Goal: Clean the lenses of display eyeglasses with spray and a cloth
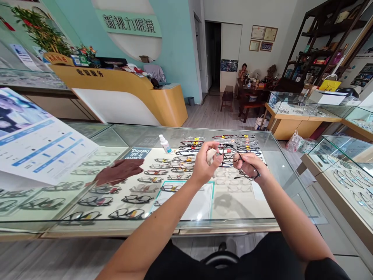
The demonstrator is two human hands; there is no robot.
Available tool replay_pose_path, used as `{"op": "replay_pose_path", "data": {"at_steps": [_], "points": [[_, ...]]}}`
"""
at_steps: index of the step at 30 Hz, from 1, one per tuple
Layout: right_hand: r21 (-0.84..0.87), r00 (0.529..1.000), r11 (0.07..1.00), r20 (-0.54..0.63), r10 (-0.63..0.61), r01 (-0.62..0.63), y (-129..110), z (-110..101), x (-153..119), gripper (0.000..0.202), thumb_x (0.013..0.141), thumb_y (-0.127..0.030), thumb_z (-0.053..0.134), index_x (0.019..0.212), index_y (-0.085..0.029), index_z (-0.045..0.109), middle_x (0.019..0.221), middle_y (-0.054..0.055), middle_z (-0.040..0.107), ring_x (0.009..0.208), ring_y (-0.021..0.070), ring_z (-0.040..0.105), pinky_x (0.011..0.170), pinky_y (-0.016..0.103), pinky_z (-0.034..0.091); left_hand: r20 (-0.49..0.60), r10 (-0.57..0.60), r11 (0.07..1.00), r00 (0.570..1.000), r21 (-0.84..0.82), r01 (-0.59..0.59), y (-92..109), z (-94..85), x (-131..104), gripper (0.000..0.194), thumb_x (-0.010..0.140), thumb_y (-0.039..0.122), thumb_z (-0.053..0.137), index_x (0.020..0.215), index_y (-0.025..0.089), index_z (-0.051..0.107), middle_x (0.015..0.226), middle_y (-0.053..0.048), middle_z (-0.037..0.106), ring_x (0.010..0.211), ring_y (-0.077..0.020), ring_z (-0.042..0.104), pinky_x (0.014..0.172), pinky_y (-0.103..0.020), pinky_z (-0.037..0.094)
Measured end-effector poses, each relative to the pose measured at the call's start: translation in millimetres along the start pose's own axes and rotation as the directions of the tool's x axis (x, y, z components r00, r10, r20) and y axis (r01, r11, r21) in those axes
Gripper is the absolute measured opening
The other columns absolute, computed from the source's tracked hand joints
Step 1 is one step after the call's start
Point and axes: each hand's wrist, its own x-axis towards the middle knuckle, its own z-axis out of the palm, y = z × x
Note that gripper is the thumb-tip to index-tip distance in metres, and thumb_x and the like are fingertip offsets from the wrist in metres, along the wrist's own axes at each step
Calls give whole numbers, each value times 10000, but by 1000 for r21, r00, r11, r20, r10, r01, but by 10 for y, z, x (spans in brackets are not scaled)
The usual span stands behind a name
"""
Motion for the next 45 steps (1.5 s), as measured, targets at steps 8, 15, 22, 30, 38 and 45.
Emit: {"op": "replay_pose_path", "data": {"at_steps": [8, 15, 22, 30, 38, 45], "points": [[-56, 998, 998, 56, 24, -21, -9, -16, 23, 449, 793, -598, 828, 645, -174, 804, 742, 43, 612, 739, 166, 541, 730, 311, 424, 57, 449, 836, 892, 325, -442, -22, 65, -53, 640, 890, 653, 786, 1345, 221, 658, 1216, -125, 720, 1104, -263, 691, 880, -374, 588], [-166, 997, 986, 80, 4, 9, -51, -36, 36, 542, 749, -669, 835, 548, -179, 719, 722, 38, 591, 726, 172, 540, 720, 318, 431, 45, 440, 817, 897, 395, -421, -95, 50, -41, 648, 859, 711, 782, 1249, 199, 712, 1137, -122, 746, 1020, -259, 722, 856, -387, 608], [-257, 979, 962, -153, -138, 96, -67, -77, 89, 552, 793, -673, 778, 582, -197, 594, 714, 15, 562, 665, 136, 467, 619, 284, 383, -46, 483, 770, 875, 498, -399, -161, 0, -2, 590, 883, 695, 762, 1175, 184, 726, 1071, -111, 751, 987, -250, 718, 831, -367, 598], [-366, 803, 917, -493, -334, 157, -101, -168, 167, 758, 823, -710, 705, 482, -270, 191, 496, -97, 124, 503, 74, 99, 495, 313, 112, -178, 569, 714, 803, 590, -376, -96, -140, 175, 565, 887, 672, 774, 1137, 169, 713, 1012, -85, 726, 906, -224, 701, 804, -354, 577], [-715, 657, 567, -202, -727, 408, -1176, 305, 107, 465, 1033, -657, 510, 910, -227, 637, 613, -69, 352, 553, 116, 299, 556, 305, 243, -299, 690, 677, 660, 589, -441, 971, -244, 677, 580, 809, 697, 838, 1105, 217, 702, 949, -33, 628, 834, -195, 622, 756, -357, 547], [-863, 658, 388, -90, -748, 323, -1326, 716, -163, 436, 972, -609, 660, 1203, -240, 625, 613, -96, 344, 547, 116, 337, 548, 288, 277, -432, 598, 780, 675, 506, -368, 1373, -129, 627, 519, 799, 680, 858, 1041, 248, 705, 915, -31, 638, 762, -187, 614, 630, -353, 526]]}}
